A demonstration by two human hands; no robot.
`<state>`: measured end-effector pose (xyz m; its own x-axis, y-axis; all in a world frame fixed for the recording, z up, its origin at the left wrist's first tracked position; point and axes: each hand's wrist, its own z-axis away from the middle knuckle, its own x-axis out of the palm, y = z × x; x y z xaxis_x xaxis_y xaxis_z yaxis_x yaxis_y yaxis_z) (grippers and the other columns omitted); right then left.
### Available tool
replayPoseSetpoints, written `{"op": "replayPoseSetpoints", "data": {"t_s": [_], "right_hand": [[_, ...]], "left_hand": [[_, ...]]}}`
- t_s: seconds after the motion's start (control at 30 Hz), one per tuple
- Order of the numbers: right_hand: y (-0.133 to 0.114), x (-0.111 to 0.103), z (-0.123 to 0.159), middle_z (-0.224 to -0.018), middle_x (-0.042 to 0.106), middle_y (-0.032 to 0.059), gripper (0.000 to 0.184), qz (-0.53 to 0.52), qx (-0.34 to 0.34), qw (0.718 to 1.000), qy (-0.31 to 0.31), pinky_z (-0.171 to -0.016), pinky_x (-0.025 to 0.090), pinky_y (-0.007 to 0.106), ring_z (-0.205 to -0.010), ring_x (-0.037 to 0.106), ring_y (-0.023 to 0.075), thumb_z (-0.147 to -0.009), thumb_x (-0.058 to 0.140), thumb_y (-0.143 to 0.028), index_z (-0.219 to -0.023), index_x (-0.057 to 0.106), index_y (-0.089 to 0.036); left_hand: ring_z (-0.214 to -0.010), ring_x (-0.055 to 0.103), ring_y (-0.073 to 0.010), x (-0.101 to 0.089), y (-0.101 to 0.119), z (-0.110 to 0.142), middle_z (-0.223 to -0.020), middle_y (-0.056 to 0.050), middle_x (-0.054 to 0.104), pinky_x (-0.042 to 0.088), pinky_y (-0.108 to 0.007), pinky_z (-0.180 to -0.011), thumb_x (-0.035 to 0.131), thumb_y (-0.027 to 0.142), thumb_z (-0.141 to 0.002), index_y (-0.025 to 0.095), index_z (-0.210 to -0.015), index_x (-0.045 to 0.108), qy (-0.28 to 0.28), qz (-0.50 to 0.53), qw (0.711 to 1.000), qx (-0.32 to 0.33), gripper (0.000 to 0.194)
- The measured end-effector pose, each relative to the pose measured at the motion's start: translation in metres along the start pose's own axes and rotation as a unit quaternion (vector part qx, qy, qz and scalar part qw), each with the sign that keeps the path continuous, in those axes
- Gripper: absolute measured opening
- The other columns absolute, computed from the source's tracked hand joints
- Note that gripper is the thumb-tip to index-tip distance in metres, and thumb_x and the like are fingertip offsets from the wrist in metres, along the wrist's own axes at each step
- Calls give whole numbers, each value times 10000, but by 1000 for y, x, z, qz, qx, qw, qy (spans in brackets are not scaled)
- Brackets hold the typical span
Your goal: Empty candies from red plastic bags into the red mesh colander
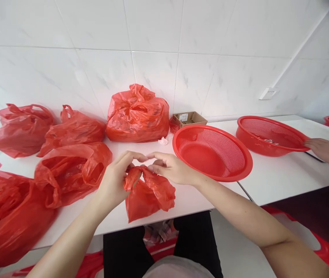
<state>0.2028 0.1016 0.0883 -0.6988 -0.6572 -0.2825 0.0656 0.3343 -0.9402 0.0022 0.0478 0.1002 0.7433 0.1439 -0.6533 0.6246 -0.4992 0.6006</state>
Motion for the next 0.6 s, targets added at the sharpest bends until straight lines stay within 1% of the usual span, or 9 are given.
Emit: {"op": "replayPoseSetpoints", "data": {"t_s": [0.07, 0.13, 0.17, 0.23, 0.3, 0.37, 0.47, 0.53, 0.6], "right_hand": [[-1, -3, 1, -990, 689, 40, 261, 0, -1, 1000, 8, -841, 524, 308, -905, 658, 145, -923, 598, -318, -1156, 633, -204], [-2, -2, 1, -1142, 676, 64, 357, 7, -8, 1000, -4, -896, 513, 331, -1018, 648, 162, -899, 633, -296, -1245, 582, -223], [-1, 0, 0, -1163, 671, 63, 390, 14, -13, 1000, -21, -894, 511, 331, -1031, 643, 163, -895, 636, -281, -1274, 560, -231], [0, 4, -3, -1101, 679, 52, 269, 37, -27, 997, -57, -862, 504, 320, -995, 637, 164, -903, 609, -251, -1168, 611, -204], [1, 7, -6, -960, 673, 34, 124, 58, -39, 996, -62, -805, 492, 303, -894, 624, 156, -920, 573, -260, -973, 640, -170], [-1, 7, -8, -869, 636, 17, 168, 63, -42, 997, -31, -765, 473, 289, -819, 593, 142, -940, 544, -307, -895, 618, -164], [-7, 4, -9, -856, 619, 13, 225, 42, -41, 998, 3, -772, 455, 279, -822, 583, 137, -963, 502, -355, -874, 596, -171], [-8, -1, -10, -823, 618, 8, 257, 64, -40, 997, 24, -765, 440, 273, -795, 582, 131, -978, 466, -359, -832, 573, -177], [-4, -9, -15, -756, 598, -9, 283, 132, -39, 988, 74, -729, 413, 261, -736, 559, 123, -988, 443, -359, -785, 539, -185]], "left_hand": [[-622, 526, -90, -2, 0, 6, -1053, -31, 615, 426, -222, -539, 513, 114, -830, 222, -1069, 583, -2, 11, 1000, -1, 272], [-625, 516, -86, -2, 0, 11, -1074, -33, 596, 431, -221, -537, 527, 108, -831, 226, -1074, 587, 14, 18, 1000, 14, 277], [-623, 513, -83, -2, 0, 12, -1081, -34, 588, 436, -221, -538, 535, 107, -833, 225, -1070, 589, 23, 20, 999, 23, 270], [-624, 519, -78, -1, -1, 15, -1089, -35, 581, 451, -220, -547, 544, 106, -840, 219, -1059, 599, 34, 15, 998, 43, 252], [-691, 575, -94, -1, -1, 17, -1091, -39, 588, 484, -221, -591, 542, 104, -850, 217, -1066, 625, 39, -1, 997, 60, 257], [-840, 640, -137, 0, -4, 20, -1104, -46, 620, 518, -229, -671, 548, 116, -864, 225, -1122, 649, 40, -19, 997, 67, 298], [-1031, 660, -190, 4, -13, 29, -1140, -46, 687, 537, -261, -818, 543, 177, -912, 245, -1245, 635, 37, -15, 998, 44, 352], [-1037, 667, -198, 7, -23, 40, -1143, -40, 713, 530, -288, -875, 508, 225, -949, 249, -1248, 643, 58, -8, 998, 13, 329], [-1014, 669, -208, 12, -35, 57, -1135, -47, 719, 522, -316, -894, 487, 263, -966, 238, -1182, 680, 98, -19, 995, -20, 291]]}}
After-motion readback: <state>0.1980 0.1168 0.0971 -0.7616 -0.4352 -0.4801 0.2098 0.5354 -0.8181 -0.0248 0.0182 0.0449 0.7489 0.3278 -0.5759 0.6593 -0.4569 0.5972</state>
